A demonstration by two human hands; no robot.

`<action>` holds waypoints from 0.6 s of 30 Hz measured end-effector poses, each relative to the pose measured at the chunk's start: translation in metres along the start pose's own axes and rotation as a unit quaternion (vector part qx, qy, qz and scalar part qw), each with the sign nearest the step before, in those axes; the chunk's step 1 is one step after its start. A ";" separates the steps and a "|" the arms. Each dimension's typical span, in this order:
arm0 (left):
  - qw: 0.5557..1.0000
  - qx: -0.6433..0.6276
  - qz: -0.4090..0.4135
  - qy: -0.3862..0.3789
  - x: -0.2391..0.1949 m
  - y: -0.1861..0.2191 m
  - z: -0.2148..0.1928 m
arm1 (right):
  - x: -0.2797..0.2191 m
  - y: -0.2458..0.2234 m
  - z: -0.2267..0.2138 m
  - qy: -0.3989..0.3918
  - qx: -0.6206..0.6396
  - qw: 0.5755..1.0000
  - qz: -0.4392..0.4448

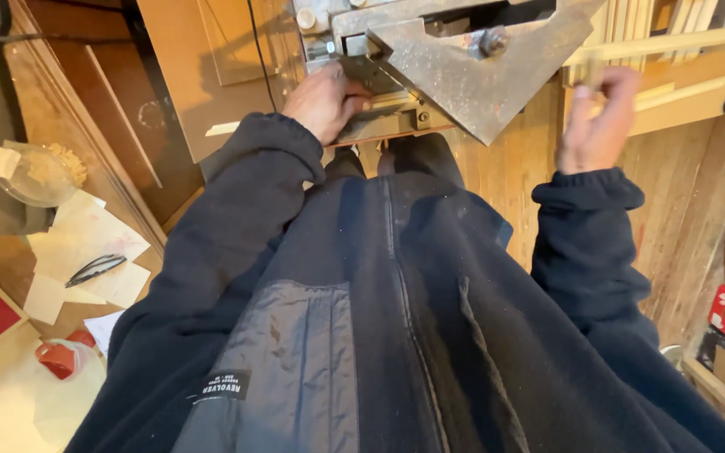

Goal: Cutting wooden frame molding strips to size using a miter cutter machine.

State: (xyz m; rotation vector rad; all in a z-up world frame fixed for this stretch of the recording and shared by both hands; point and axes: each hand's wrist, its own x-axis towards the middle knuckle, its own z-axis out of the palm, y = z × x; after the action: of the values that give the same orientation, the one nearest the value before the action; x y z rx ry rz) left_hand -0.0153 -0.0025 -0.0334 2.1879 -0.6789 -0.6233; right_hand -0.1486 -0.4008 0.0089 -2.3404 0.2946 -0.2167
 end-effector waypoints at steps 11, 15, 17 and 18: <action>1.000 0.008 -0.014 0.004 -0.006 0.004 -0.002 | -0.021 -0.060 0.020 -0.075 0.073 0.991 0.087; 1.000 0.000 0.005 0.020 -0.008 0.005 0.000 | -0.005 -0.140 0.047 -0.205 -0.068 0.963 -0.160; 1.000 0.006 0.001 0.018 -0.008 0.004 0.000 | -0.008 -0.134 0.059 -0.269 -0.061 0.955 -0.110; 1.000 0.013 0.000 0.018 -0.008 0.004 -0.001 | -0.009 -0.131 0.066 -0.330 -0.055 0.940 -0.062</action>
State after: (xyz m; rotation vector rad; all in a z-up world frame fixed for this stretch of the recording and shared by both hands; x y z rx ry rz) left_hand -0.0212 0.0012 -0.0281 2.2173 -0.6729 -0.5775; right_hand -0.1223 -0.2637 0.0548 -2.3882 -0.1768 0.5343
